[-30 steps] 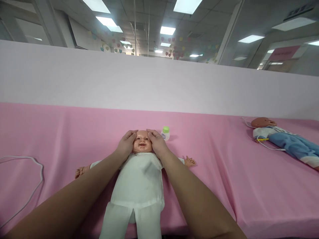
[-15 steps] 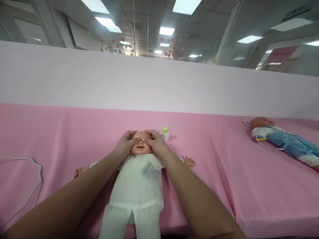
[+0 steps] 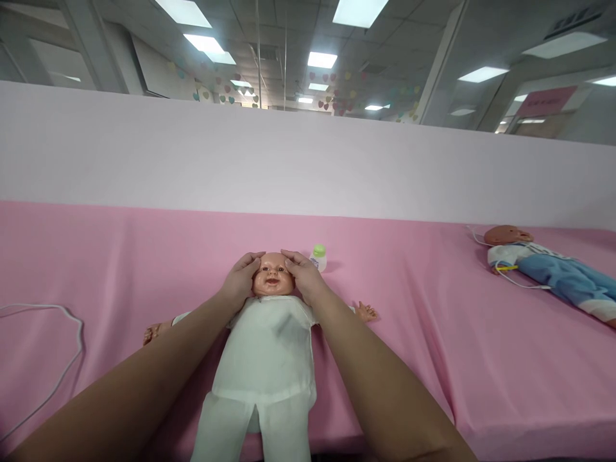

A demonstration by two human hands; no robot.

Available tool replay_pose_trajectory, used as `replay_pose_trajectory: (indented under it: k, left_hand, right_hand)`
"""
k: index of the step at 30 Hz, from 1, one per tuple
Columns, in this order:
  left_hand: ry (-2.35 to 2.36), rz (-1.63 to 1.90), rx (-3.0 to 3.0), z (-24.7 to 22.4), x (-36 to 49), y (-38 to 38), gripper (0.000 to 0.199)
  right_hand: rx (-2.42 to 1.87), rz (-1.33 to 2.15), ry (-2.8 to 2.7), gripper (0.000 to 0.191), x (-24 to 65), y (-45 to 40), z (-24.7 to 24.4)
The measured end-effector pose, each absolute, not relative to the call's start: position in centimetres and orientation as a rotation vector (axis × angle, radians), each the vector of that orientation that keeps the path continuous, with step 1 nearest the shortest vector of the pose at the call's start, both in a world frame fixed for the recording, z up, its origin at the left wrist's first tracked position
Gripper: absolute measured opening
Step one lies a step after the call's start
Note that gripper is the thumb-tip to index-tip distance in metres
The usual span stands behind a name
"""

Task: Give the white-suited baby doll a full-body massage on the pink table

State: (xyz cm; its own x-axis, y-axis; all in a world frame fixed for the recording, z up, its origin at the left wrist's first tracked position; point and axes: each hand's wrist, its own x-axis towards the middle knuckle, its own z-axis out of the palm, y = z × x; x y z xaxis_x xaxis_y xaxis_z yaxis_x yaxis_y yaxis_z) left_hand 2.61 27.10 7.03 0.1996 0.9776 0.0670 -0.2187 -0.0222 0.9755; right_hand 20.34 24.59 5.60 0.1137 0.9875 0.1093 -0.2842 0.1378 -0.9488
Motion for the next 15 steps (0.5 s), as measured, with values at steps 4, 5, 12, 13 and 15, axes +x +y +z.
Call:
replay_pose_trajectory:
  k: [4, 5, 12, 13, 15]
  left_hand:
    - [0.853, 1.152, 1.097, 7.4, 2.3, 26.9, 0.035]
    - [0.843, 1.155, 1.108, 7.4, 2.2, 26.8, 0.037]
    - [0.867, 1.165, 1.299, 6.8, 2.2, 27.0, 0.055]
    - [0.885, 1.156, 1.309, 6.8, 2.2, 27.0, 0.055]
    - [0.904, 1.131, 1.307, 7.0, 2.3, 27.0, 0.056]
  right_hand:
    - [-0.876, 1.285, -0.988, 0.052, 20.9, 24.2, 5.7]
    - [-0.864, 1.288, -0.996, 0.054, 20.9, 24.0, 5.8]
    - [-0.958, 1.195, -0.973, 0.062, 19.3, 23.5, 6.6]
    - [-0.961, 1.182, -0.968, 0.062, 19.2, 23.5, 6.6]
    - [-0.953, 1.165, -0.974, 0.060, 19.0, 23.6, 6.5]
